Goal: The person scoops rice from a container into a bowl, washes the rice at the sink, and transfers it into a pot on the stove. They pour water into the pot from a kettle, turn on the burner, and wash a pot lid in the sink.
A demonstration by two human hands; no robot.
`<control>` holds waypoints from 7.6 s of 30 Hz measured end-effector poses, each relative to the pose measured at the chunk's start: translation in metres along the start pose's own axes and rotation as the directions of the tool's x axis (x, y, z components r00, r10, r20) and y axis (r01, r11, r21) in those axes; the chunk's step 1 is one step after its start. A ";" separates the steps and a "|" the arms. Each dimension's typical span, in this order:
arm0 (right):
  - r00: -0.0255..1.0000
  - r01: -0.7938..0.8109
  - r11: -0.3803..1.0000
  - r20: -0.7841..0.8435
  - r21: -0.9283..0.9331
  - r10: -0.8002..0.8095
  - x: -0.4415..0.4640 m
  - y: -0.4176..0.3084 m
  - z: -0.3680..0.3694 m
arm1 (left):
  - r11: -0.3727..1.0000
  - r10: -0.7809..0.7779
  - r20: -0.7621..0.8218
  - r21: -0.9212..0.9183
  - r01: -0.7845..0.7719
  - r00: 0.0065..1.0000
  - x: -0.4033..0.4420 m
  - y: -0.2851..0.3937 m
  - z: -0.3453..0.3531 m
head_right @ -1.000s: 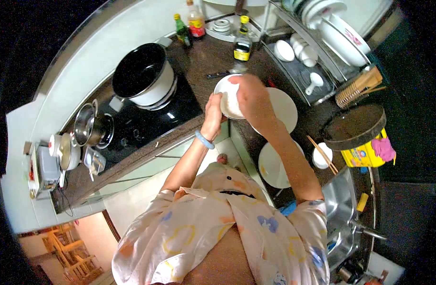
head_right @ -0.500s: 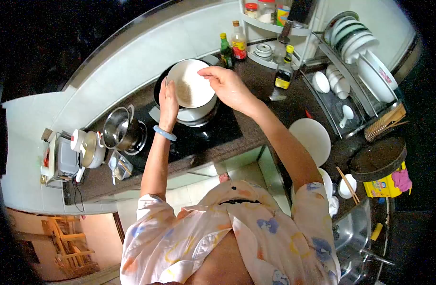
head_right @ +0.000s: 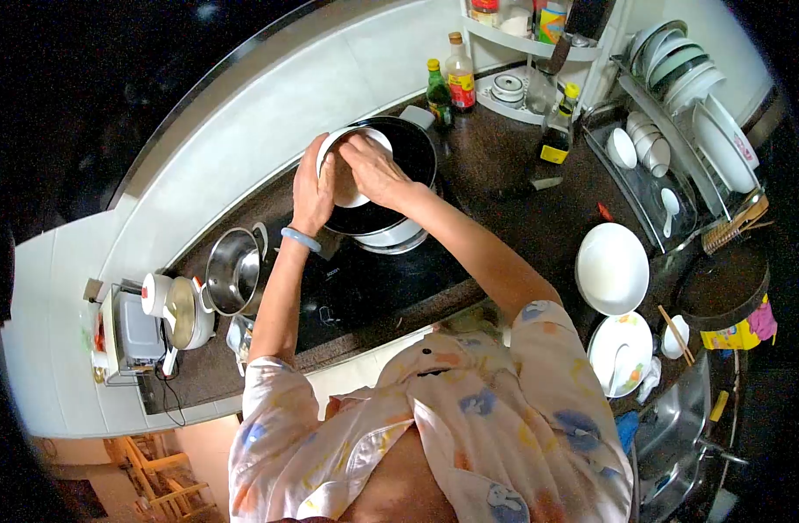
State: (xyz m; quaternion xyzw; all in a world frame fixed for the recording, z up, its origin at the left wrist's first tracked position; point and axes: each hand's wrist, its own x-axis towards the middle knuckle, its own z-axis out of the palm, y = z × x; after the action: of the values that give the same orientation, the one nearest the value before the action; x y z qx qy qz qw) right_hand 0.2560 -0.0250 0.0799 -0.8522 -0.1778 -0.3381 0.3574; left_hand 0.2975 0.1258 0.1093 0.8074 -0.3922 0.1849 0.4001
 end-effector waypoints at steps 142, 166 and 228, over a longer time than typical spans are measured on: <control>0.852 -0.159 0.987 0.501 -0.025 0.150 0.018 0.031 0.007 | 0.993 -0.091 -0.330 0.041 0.111 0.940 0.023 -0.063 0.002; 0.830 -0.097 0.993 0.556 0.065 0.045 0.066 -0.006 0.007 | 0.796 -0.407 -0.160 -0.544 0.264 0.899 0.014 -0.049 -0.001; 0.973 -0.109 0.994 -0.208 -0.011 0.105 0.061 -0.032 -0.045 | 0.355 -0.690 -0.158 -0.924 0.140 0.707 -0.016 -0.058 -0.056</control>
State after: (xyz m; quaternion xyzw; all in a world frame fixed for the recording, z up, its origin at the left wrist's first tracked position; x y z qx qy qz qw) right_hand 0.2610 -0.0322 0.1618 -0.8247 -0.0897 -0.4071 0.3822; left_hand 0.3334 0.1990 0.1046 0.4801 -0.0716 0.0615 0.8721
